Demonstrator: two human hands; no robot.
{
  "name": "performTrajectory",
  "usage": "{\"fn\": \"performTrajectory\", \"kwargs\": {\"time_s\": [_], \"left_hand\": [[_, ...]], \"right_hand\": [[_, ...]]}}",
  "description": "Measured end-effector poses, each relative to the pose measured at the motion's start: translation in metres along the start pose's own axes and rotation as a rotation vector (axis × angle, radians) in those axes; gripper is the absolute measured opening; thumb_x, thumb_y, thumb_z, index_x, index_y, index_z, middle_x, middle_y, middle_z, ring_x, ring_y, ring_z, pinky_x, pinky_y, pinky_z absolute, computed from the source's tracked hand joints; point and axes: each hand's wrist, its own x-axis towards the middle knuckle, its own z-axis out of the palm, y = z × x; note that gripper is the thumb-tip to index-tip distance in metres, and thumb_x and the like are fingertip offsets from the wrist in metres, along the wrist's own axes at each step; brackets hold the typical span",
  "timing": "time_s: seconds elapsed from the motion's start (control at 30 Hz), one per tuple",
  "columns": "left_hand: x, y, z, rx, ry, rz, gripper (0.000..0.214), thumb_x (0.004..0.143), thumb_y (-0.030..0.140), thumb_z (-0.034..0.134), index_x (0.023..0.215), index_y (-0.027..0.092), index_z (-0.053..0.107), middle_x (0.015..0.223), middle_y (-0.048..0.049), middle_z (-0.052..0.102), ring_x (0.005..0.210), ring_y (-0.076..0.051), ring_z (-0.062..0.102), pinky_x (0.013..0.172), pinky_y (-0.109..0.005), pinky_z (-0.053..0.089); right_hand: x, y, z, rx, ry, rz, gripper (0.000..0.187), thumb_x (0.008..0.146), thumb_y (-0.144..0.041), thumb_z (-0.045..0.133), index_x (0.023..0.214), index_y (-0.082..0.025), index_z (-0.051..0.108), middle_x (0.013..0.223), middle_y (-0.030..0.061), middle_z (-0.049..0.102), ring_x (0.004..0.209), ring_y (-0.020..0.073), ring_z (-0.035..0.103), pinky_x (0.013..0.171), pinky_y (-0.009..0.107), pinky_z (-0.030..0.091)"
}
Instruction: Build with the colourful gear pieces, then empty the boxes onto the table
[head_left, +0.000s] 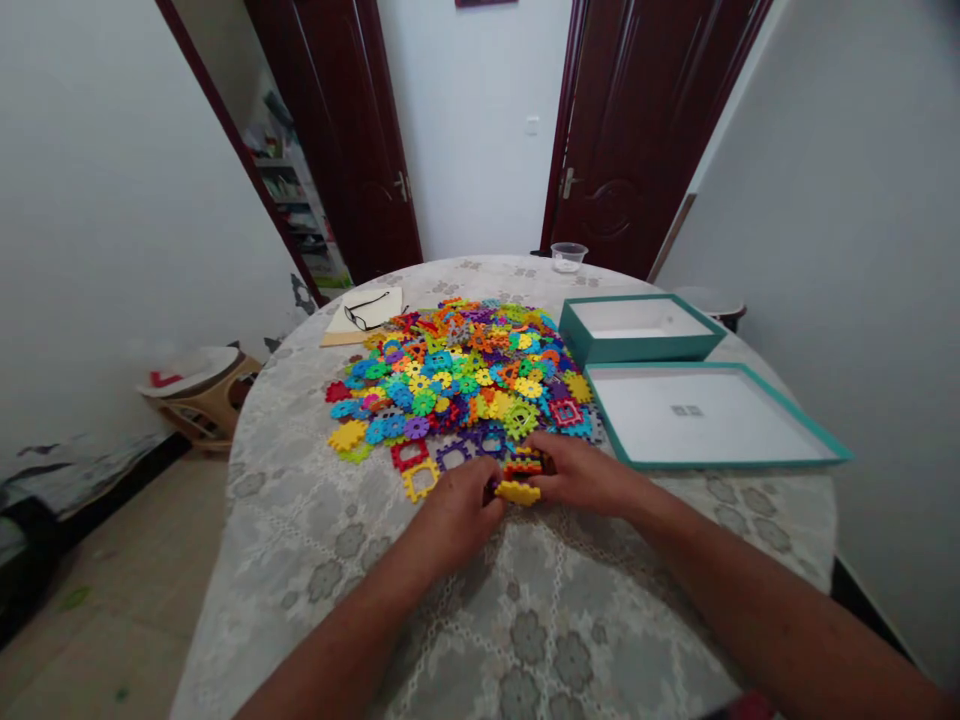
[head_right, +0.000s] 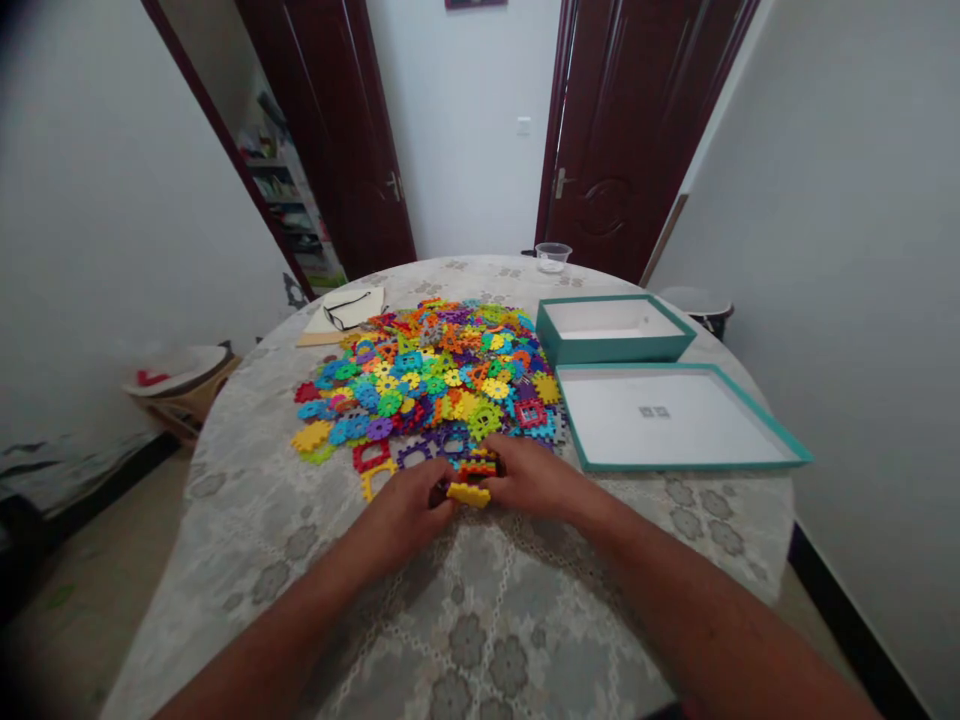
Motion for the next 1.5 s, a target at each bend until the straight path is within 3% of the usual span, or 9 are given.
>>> {"fn": "performTrajectory", "kwargs": {"time_s": [0.17,0.3,0.53,0.77,0.93,1.07,1.27,1.37,1.5], "left_hand": [[0.0,0.0,0.005,0.062,0.038,-0.035,0.01,0.087,0.018,0.064,0.094,0.022,0.059,0.087,-0.0016,0.069,0.081,-0.019,0.063,0.069,-0.028,0.037],[-0.002,0.001,0.01,0.09,0.066,-0.016,0.016,0.087,0.016,0.064,0.1,0.022,0.058,0.101,-0.005,0.07,0.094,-0.022,0.065,0.079,-0.031,0.044],[-0.002,-0.004,0.01,0.018,0.082,-0.027,0.061,0.088,0.019,0.065,0.145,0.021,0.045,0.121,-0.0123,0.072,0.109,-0.028,0.069,0.094,-0.039,0.053],[-0.006,-0.009,0.024,0.011,0.179,0.117,0.06,0.097,0.018,0.054,0.155,0.023,0.041,0.144,-0.0149,0.064,0.127,-0.029,0.065,0.108,-0.046,0.052],[-0.007,-0.019,0.034,0.044,0.217,0.225,0.067,0.095,0.017,0.055,0.159,0.019,0.035,0.159,-0.0196,0.048,0.148,-0.032,0.046,0.121,-0.055,0.042],[-0.006,-0.024,0.033,0.074,0.233,0.222,0.068,0.094,0.018,0.058,0.158,0.019,0.036,0.156,-0.0194,0.05,0.146,-0.033,0.047,0.121,-0.056,0.042],[-0.001,-0.013,0.029,-0.023,0.26,0.278,0.06,0.099,0.014,0.043,0.158,0.021,0.037,0.148,-0.017,0.056,0.14,-0.028,0.053,0.119,-0.051,0.044],[0.003,-0.008,0.028,-0.129,0.264,0.243,0.056,0.101,0.013,0.038,0.156,0.021,0.039,0.142,-0.0149,0.059,0.134,-0.024,0.055,0.116,-0.047,0.046],[0.006,-0.004,0.026,-0.252,0.242,0.14,0.054,0.1,0.016,0.048,0.153,0.026,0.044,0.138,-0.0098,0.06,0.111,-0.019,0.064,0.107,-0.04,0.051]], "right_hand": [[-0.004,-0.003,-0.016,-0.012,-0.114,-0.063,0.023,0.084,-0.025,0.068,0.107,-0.023,0.066,0.092,-0.0003,0.071,0.079,0.0174,0.059,0.063,0.023,0.039],[-0.006,-0.013,-0.021,-0.062,-0.162,-0.076,0.03,0.086,-0.033,0.069,0.113,-0.022,0.064,0.094,0.0011,0.07,0.078,0.0176,0.059,0.063,0.024,0.039],[-0.006,-0.017,-0.006,-0.154,-0.046,-0.134,0.025,0.087,-0.027,0.065,0.111,-0.022,0.061,0.102,0.0046,0.07,0.086,0.0205,0.062,0.071,0.027,0.042],[-0.016,-0.025,-0.008,-0.274,0.063,-0.225,0.023,0.086,-0.018,0.062,0.108,-0.021,0.056,0.108,0.0097,0.068,0.098,0.0246,0.063,0.084,0.033,0.045],[-0.019,-0.024,-0.006,-0.268,0.024,-0.22,0.03,0.088,-0.021,0.063,0.117,-0.02,0.056,0.115,0.0123,0.067,0.106,0.0269,0.063,0.092,0.037,0.047],[-0.015,-0.02,-0.002,-0.264,0.014,-0.196,0.03,0.089,-0.021,0.063,0.118,-0.019,0.057,0.118,0.0124,0.067,0.109,0.0267,0.063,0.093,0.036,0.047],[-0.014,-0.017,-0.003,-0.249,0.012,-0.205,0.03,0.088,-0.018,0.065,0.117,-0.02,0.057,0.118,0.0112,0.068,0.106,0.0247,0.064,0.09,0.034,0.046],[-0.015,-0.016,-0.006,-0.271,-0.012,-0.198,0.033,0.085,-0.017,0.066,0.117,-0.02,0.058,0.118,0.0114,0.068,0.108,0.0263,0.064,0.09,0.035,0.046],[-0.015,-0.015,-0.009,-0.283,-0.021,-0.182,0.034,0.085,-0.017,0.067,0.118,-0.021,0.06,0.116,0.0105,0.069,0.106,0.0265,0.064,0.089,0.035,0.046]]}}
